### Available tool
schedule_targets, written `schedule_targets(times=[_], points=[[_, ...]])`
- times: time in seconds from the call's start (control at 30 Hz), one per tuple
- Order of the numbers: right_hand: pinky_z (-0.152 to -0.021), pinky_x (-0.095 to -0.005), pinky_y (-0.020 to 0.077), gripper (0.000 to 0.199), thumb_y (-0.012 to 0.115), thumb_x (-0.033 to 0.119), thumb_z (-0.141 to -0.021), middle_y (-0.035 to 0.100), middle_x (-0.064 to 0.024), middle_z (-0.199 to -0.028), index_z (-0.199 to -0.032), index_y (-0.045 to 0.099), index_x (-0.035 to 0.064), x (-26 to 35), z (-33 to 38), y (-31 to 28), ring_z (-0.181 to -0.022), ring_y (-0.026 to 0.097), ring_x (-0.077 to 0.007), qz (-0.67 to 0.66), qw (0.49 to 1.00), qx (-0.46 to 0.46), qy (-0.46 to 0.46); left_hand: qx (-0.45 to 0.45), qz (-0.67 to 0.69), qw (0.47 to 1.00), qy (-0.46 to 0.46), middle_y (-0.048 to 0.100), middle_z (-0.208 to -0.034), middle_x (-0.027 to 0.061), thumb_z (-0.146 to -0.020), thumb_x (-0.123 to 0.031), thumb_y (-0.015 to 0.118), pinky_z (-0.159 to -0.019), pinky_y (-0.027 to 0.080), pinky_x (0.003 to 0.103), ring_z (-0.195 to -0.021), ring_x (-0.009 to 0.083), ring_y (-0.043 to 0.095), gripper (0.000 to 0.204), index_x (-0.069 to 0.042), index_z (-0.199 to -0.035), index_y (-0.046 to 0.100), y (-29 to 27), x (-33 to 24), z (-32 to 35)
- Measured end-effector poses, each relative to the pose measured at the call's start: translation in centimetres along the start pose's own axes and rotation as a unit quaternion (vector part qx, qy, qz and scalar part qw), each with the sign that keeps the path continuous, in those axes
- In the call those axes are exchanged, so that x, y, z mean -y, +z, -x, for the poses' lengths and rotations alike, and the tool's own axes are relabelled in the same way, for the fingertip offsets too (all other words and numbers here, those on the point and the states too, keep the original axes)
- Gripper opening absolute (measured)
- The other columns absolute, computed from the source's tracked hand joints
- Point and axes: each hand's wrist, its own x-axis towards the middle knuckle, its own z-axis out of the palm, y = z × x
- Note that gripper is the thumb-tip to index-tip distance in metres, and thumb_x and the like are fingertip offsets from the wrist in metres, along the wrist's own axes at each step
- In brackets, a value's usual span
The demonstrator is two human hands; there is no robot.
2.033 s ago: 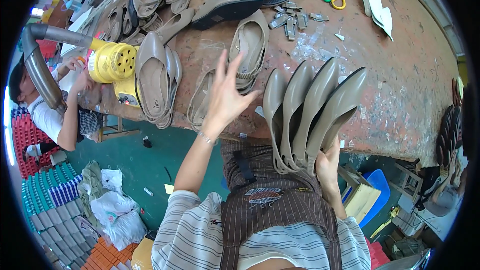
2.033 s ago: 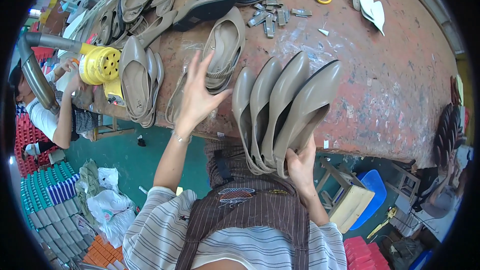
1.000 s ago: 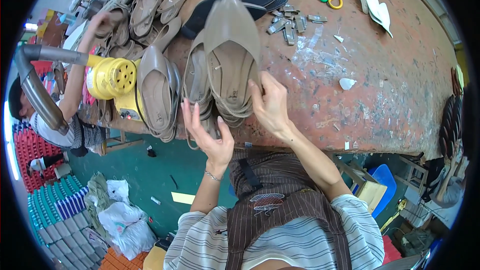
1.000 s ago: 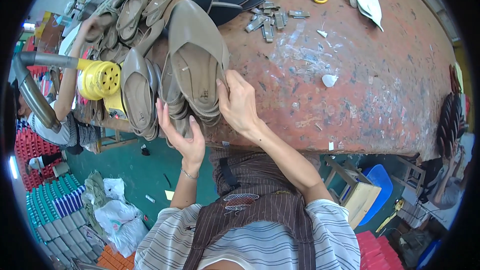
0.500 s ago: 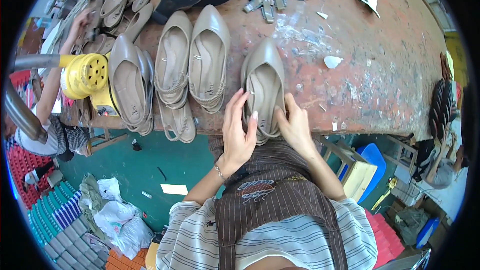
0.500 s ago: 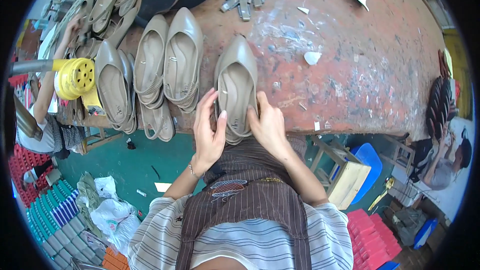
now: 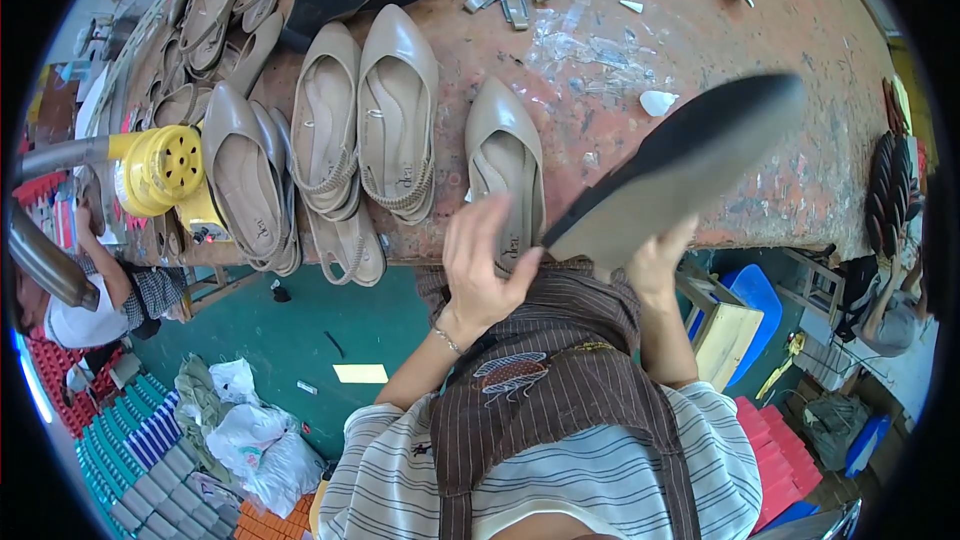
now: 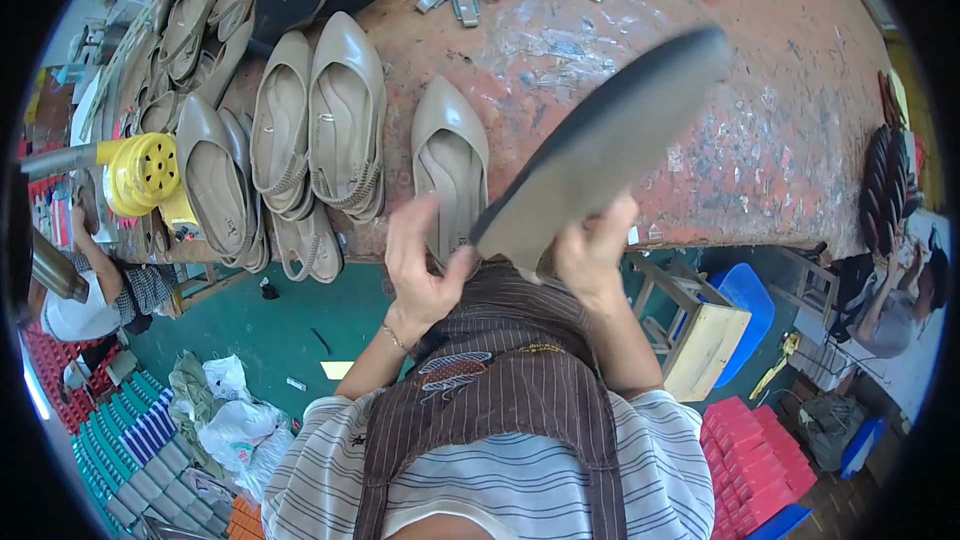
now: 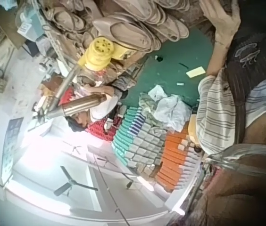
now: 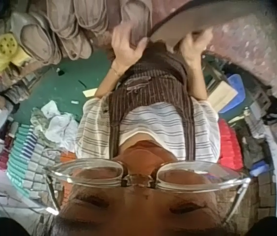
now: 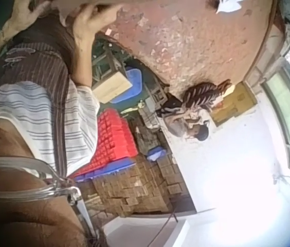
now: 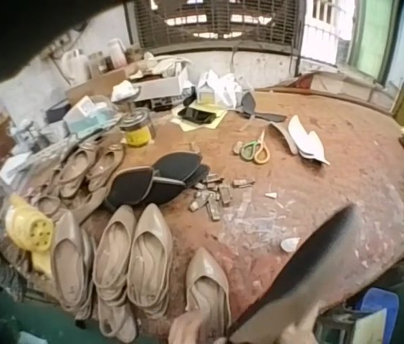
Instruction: Applying adhesive and attaching metal buckles to the front of women's shoes.
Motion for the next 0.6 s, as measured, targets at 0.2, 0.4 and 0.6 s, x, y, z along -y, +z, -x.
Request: schedule_targets(times=[0.2, 0.4, 0.6], points=[[-0.068, -0.0342, 0.0487, 0.059, 0.047, -0.006, -0.078, 0.061, -0.0296, -0.085, -0.136, 0.038, -0.0015, -0.3, -1.6, -1.3, -0.067, 0.064, -0.0278, -0.013, 0.934, 0.247, 0.259, 0.189, -0.173, 0.966, 0.033, 0.060, -0.076, 0.0019, -0.068, -0.011, 0.066, -0.095, 0.032, 0.044, -0.076, 0.0209, 0.053, 0.022, -0.008, -0.089, 0.063, -0.3, 0.1, 0.0], [-0.074, -0.0365, 0.0495, 0.053, 0.051, 0.000, -0.077, 0.058, -0.0342, -0.092, -0.129, 0.045, -0.0034, -0.2, -2.5, -0.4, -0.084, 0.065, -0.0370, -0.038, 0.904, 0.315, 0.287, 0.282, -0.143, 0.947, -0.055, 0.060, -0.074, 0.0026, -0.062, -0.006, 0.064, -0.092, 0.032, 0.043, -0.078, 0.0200, 0.056, 0.033, -0.008, -0.095, 0.064, -2.5, -1.6, -1.8], [-0.074, -0.0318, 0.0485, 0.037, 0.068, 0.015, -0.082, 0.065, -0.0106, -0.090, -0.114, 0.060, 0.0014, -5.0, -3.6, -1.9, -0.082, 0.061, -0.0196, -0.093, 0.926, -0.002, 0.367, 0.284, -0.133, 0.949, -0.023, 0.063, -0.094, 0.0093, -0.075, -0.027, 0.072, -0.098, 0.032, 0.043, -0.088, 0.0242, 0.060, 0.039, -0.006, -0.107, 0.063, -3.7, -3.5, -4.6]])
